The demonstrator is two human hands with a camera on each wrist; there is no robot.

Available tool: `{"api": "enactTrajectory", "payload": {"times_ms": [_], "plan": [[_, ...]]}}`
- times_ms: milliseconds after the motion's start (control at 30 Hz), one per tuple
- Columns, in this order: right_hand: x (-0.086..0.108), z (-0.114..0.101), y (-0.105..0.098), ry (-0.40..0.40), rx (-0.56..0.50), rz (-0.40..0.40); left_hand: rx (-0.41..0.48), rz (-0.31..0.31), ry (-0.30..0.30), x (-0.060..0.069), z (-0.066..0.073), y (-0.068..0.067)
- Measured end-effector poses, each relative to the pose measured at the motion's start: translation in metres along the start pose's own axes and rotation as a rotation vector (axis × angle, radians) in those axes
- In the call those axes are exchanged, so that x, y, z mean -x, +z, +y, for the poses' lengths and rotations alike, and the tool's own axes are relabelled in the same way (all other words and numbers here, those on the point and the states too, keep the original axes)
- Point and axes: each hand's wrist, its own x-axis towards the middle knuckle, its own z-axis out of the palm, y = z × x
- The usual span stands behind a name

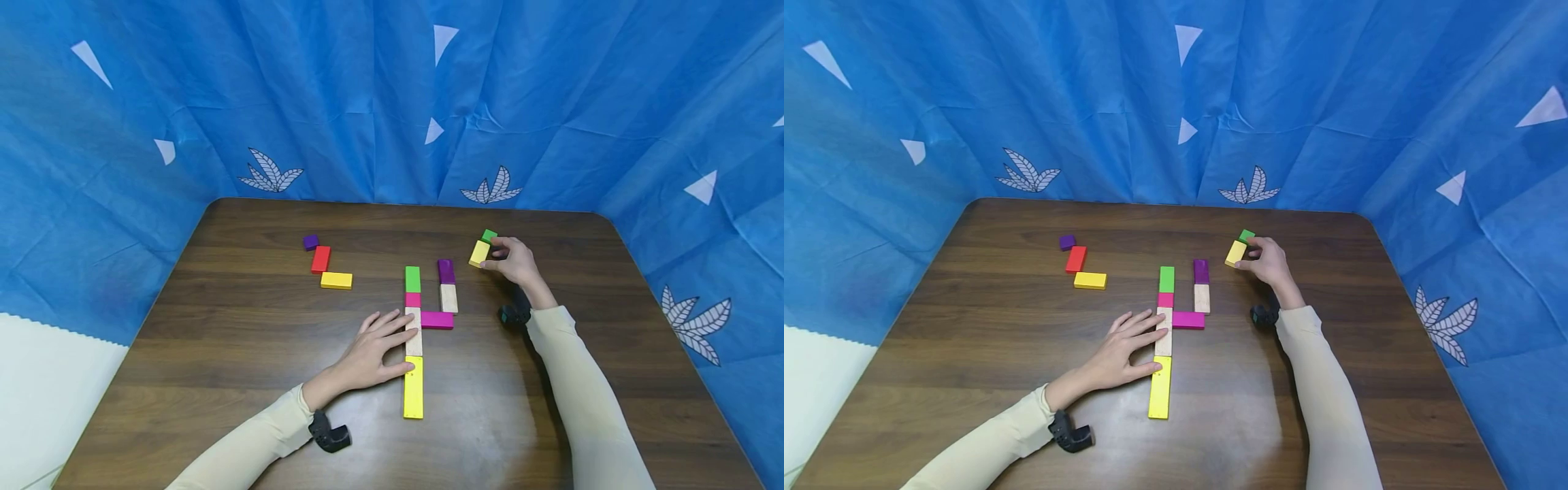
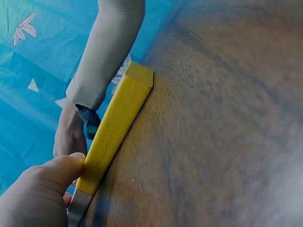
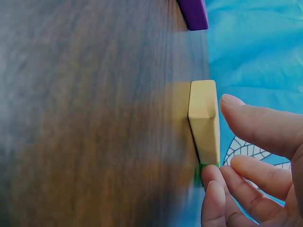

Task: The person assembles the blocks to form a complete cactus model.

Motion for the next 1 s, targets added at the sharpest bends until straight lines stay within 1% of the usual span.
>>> {"api": "enactTrajectory", "payload": {"times_ms": [167,367,733,1000], "plan": [[-0.0037,-0.0007,0.0015,0.029,-0.033,-0.041,-0.003,0.004,0.005,-0.0001,0.001,-0.0009],[-0.0072,0.0012,0.0046,0.069,-0.074,-0.052,-0.007,0.003,0.003,-0.0002,0.0009,-0.0001],[-0.0077,0.0046,0.0048,0.054,-0.109,-0.054,-0.013,0.009,0.001,-0.0002,0.0008,-0.0002],[-0.0084,0.0055,0.0064,0.059,-0.09,-0.042,-0.012,0.016,0.01,0.0004,-0.0001,0.0006]]}}
